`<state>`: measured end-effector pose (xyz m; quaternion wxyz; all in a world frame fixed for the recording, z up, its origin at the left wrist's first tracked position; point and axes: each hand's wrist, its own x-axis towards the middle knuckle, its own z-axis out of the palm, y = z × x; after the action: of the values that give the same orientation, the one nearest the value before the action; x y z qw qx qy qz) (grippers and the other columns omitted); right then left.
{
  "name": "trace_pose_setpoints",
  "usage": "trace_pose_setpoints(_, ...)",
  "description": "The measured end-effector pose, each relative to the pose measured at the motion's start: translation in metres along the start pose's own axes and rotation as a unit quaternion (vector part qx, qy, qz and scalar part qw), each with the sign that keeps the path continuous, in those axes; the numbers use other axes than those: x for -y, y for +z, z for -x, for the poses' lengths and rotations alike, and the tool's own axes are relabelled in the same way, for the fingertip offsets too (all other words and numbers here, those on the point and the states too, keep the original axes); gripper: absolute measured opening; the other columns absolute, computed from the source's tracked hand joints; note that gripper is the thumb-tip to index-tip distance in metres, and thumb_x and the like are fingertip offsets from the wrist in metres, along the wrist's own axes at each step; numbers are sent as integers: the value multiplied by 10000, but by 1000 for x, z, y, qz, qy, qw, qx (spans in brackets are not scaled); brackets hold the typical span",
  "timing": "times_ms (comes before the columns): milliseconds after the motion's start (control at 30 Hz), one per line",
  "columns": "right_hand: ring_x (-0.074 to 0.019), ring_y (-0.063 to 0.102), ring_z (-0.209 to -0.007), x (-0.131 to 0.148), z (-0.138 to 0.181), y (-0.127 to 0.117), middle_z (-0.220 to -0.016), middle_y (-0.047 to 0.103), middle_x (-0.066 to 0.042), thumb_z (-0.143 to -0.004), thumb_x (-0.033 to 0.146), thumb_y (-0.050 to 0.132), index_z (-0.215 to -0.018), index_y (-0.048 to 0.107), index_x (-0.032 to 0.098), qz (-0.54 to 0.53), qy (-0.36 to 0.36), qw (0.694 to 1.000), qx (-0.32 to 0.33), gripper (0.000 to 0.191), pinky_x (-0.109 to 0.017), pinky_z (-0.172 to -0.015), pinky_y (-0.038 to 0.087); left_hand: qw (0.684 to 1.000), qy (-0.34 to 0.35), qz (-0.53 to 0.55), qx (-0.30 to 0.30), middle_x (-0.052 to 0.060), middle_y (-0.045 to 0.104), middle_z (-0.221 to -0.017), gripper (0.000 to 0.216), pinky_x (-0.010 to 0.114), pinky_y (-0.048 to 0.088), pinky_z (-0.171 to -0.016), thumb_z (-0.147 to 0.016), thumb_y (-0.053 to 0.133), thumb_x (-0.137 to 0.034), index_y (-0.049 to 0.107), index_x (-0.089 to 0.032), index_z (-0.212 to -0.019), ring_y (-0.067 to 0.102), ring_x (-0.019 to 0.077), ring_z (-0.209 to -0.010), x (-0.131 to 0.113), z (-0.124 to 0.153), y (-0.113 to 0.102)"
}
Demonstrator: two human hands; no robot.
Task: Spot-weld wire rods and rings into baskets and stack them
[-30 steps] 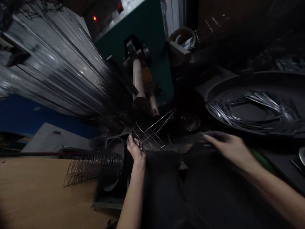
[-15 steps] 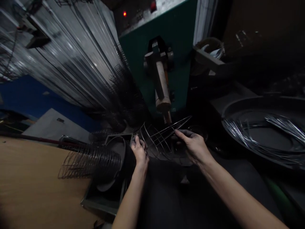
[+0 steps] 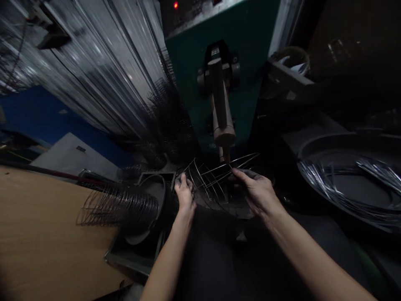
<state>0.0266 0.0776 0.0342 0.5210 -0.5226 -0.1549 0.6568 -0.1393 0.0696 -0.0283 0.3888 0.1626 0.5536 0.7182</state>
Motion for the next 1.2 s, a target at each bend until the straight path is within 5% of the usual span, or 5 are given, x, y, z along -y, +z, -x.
trace_pose_setpoints(433, -68, 625, -595, 2, 3, 7, -725, 663, -25, -814, 59, 643, -716, 670, 127, -24, 13, 1000, -6, 122, -98, -496, 495, 999, -15, 27, 32, -111, 351, -457, 472, 165, 186, -398, -692, 698, -578, 436, -187, -714, 293, 28, -371, -12, 8, -10)
trace_pose_setpoints(833, -107, 657, -698, -5, 8, -20, -862, 703, -30, -752, 84, 701, -765, 695, 171, 14, 10, 1000, -18, 88, -119, -498, 522, 999, 0, 37, -18, -114, 313, -508, 370, 163, 183, -422, -754, 655, -475, 413, -194, -746, 254, 27, -406, -17, -6, -4)
trace_pose_setpoints(1033, -79, 577, -513, -11, 29, -29, -617, 642, -26, -733, 107, 710, -694, 688, 131, 58, 22, 998, -9, 51, -107, -420, 457, 999, 10, 33, -33, -118, 289, -490, 424, 167, 182, -424, -764, 634, -480, 327, -202, -675, 244, 26, -400, -19, 3, -3)
trace_pose_setpoints(1200, -101, 585, -500, -22, 44, -57, -638, 653, -37, -664, 199, 779, -728, 693, 139, 87, 29, 996, 14, 123, -150, -436, 487, 998, 17, 50, -42, -121, 287, -480, 444, 181, 197, -430, -752, 628, -528, 333, -205, -674, 251, 34, -404, -10, 5, 3)
